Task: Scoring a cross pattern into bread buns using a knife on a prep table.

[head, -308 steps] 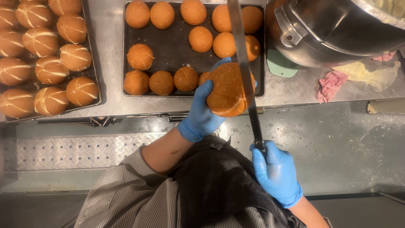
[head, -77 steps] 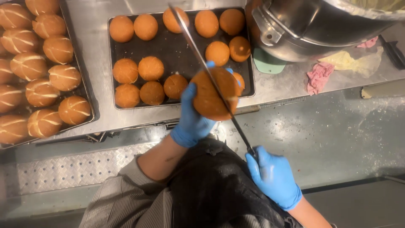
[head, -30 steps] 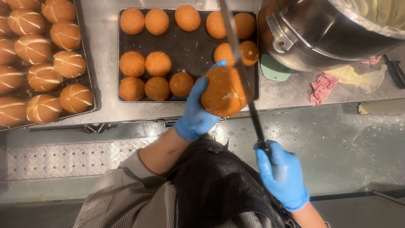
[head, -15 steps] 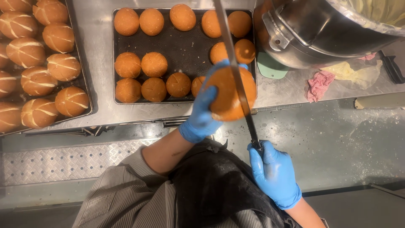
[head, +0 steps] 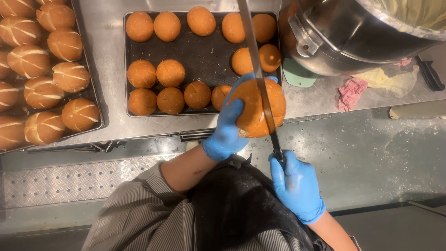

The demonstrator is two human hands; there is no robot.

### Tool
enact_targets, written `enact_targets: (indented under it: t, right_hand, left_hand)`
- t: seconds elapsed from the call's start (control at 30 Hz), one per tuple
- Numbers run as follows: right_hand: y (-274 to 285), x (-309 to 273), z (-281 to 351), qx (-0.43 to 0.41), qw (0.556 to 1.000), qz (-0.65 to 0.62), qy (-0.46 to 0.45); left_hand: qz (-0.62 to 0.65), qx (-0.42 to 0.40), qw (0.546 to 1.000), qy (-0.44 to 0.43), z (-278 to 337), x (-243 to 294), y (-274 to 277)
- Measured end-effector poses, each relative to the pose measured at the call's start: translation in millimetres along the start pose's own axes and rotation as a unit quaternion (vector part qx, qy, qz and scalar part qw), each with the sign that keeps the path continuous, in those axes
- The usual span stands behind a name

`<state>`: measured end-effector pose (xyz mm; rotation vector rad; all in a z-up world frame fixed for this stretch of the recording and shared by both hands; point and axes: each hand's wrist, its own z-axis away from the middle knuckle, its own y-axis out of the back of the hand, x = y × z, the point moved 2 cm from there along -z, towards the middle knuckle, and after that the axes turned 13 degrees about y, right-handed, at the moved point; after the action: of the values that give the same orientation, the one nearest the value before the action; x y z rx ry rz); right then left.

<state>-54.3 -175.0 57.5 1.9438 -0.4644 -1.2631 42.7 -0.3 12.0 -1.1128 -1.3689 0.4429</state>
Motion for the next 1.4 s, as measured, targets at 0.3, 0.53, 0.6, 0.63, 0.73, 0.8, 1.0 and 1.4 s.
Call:
enact_targets:
  t: [0.3, 0.53, 0.6, 0.63, 0.73, 0.8, 1.0, 1.4]
  right_hand:
    - [-14.1, 9.1, 0.9, -0.02, 0.999, 0.027, 0.003]
    - [-18.4, 1.0, 2.1, -0.023, 1.0, 0.011, -0.012]
    - [-23.9, 2.1, 0.6, -0.022, 1.0, 0.014, 0.009]
    - [-26.3, 2.7, -5.7, -0.018, 1.0, 0.017, 0.01]
    - [-30.7, -4.7, -17.9, -0.017, 1.0, 0.022, -0.014]
    - [-34.3, -7.5, -27.1, -0.012, 0.999, 0.024, -0.024]
    - [-50.0, -13.6, -25.7, -0.031, 0.999, 0.005, -0.022]
    - [-81.7, -47.8, -68.6, -0.01, 0.999, 0.042, -0.015]
  left_hand:
    - [0.058, 0.036, 0.997, 0.019, -9.8, 14.1, 0.5]
    - [0.107, 0.046, 0.992, 0.054, -8.5, 28.0, 13.4]
    - [0.141, 0.031, 0.987, 0.07, -10.3, 29.4, 17.9]
    - [0.092, 0.023, 0.994, 0.046, -8.4, 26.2, 16.5]
    - [0.054, 0.021, 0.997, 0.057, 4.0, 6.5, 23.1]
    - [0.053, 0.017, 0.995, 0.082, 0.7, 15.7, 22.2]
    - [0.118, 0.034, 0.99, 0.062, -7.8, 59.6, 20.1]
    - [0.228, 0.027, 0.966, 0.116, -7.3, 96.0, 60.8]
